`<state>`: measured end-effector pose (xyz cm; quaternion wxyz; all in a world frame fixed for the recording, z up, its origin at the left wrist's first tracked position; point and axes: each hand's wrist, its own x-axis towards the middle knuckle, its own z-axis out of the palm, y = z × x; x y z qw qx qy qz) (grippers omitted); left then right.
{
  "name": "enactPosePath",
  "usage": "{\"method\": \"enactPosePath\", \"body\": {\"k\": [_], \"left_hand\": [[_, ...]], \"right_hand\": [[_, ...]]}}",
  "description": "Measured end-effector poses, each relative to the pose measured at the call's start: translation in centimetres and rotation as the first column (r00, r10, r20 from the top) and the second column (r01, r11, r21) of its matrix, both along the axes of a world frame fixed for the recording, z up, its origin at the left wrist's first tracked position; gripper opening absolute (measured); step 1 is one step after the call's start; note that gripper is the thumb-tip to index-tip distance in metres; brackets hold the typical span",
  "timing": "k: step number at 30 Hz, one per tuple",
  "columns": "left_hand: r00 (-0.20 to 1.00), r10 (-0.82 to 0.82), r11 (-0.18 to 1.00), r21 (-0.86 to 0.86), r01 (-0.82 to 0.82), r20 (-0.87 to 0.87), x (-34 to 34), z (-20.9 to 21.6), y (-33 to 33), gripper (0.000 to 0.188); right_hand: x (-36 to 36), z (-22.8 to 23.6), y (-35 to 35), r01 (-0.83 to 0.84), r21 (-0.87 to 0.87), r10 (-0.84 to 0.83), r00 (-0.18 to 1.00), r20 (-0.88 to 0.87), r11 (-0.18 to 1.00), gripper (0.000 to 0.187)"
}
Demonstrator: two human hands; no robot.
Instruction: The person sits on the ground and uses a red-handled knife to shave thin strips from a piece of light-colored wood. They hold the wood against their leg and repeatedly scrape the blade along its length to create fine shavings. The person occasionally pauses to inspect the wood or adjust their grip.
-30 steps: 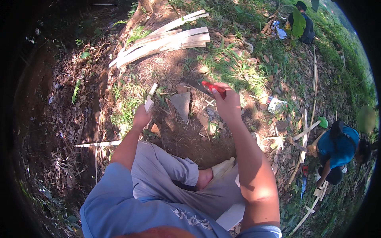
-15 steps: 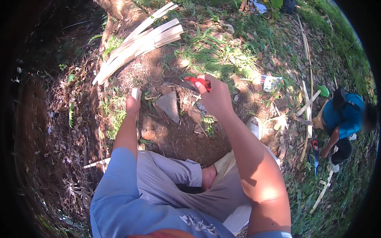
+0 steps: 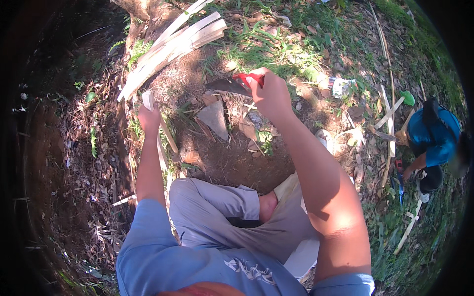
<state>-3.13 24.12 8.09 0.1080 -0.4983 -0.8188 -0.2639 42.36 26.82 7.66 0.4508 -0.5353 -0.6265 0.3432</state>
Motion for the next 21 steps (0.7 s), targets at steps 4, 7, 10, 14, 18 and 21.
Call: {"method": "enactPosePath", "body": {"k": [4,7,10,14,18,21], "left_hand": [[0.997,-0.047,0.961,0.274,0.03,0.056,1.6,7.6,-2.9,0.032],[0.979,-0.08,0.952,0.304,0.02,0.186,2.2,10.5,-3.7,0.027],[0.936,-0.163,0.927,0.372,0.038,0.311,1.8,10.6,-4.0,0.028],[0.741,-0.436,0.772,0.635,0.017,0.511,-1.5,6.4,-3.8,0.041],[0.569,-0.534,0.719,0.69,-0.083,0.625,0.1,4.5,-2.7,0.049],[0.583,-0.418,0.809,0.577,-0.11,0.697,-0.5,4.8,-2.7,0.058]], "right_hand": [[-0.3,1.7,-1.0,-0.033,-0.093,0.029,0.998,-0.048,0.995,0.023],[-0.5,1.1,-1.0,-0.037,-0.074,0.032,0.997,-0.063,0.997,0.024],[-0.6,1.6,-1.5,-0.021,-0.074,0.018,0.999,-0.041,0.997,0.025],[-0.8,1.5,-1.9,-0.008,-0.067,0.006,1.0,-0.022,0.998,0.028],[-0.6,0.9,-1.4,0.011,-0.061,-0.011,1.0,0.007,0.998,0.03],[-0.7,1.0,-1.5,-0.001,-0.097,-0.001,1.0,-0.027,0.995,0.03]]}}
